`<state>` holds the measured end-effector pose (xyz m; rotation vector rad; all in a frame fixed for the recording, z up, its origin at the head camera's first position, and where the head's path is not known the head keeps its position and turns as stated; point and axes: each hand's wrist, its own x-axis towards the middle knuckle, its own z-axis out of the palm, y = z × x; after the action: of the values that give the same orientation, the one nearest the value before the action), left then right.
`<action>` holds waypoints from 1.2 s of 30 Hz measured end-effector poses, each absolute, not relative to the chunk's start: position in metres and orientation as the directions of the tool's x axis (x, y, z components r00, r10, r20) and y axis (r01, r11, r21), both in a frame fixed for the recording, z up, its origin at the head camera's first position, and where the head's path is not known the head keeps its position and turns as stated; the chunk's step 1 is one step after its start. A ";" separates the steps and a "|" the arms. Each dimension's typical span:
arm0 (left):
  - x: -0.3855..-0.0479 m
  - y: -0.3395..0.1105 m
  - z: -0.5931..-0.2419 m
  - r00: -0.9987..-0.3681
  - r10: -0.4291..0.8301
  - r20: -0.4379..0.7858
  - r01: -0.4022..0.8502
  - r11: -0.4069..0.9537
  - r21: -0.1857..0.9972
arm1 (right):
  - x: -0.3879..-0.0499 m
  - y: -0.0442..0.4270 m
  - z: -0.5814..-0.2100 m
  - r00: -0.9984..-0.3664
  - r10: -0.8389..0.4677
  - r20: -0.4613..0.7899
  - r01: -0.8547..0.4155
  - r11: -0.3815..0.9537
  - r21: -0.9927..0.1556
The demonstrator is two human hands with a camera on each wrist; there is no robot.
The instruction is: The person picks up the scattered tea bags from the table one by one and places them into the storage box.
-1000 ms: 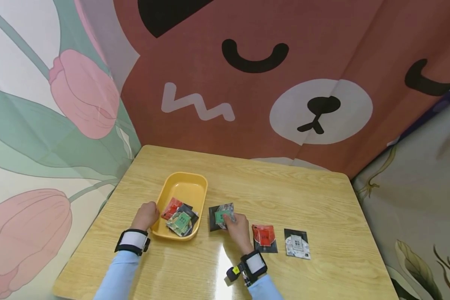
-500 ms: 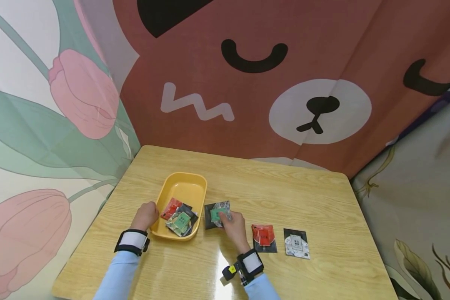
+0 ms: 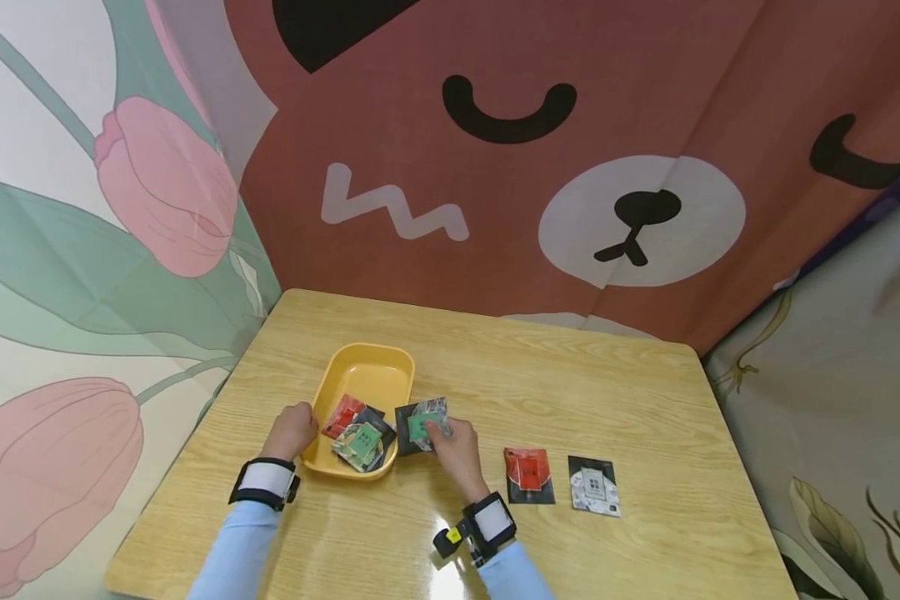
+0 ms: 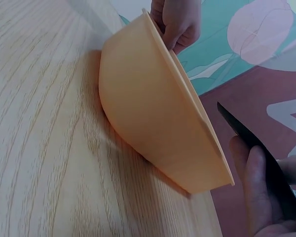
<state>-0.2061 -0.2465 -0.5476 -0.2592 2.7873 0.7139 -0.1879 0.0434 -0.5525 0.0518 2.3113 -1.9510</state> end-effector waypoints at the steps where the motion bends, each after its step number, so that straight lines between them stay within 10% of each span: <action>1: -0.206 -0.247 -0.548 -0.952 -0.109 -0.286 -0.234 0.862 0.449 | -0.188 0.043 -0.552 -0.992 -0.050 -0.113 0.103 0.172 -0.980; 36: -0.206 -0.247 -0.548 -0.959 -0.111 -0.262 -0.224 0.863 0.453 | -0.194 0.023 -0.550 -0.989 -0.094 -0.114 0.098 0.156 -0.983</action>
<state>-0.2055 -0.2467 -0.5484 -0.2563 2.8102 0.7234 -0.1941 0.0232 -0.5501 0.0037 2.2710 -1.9498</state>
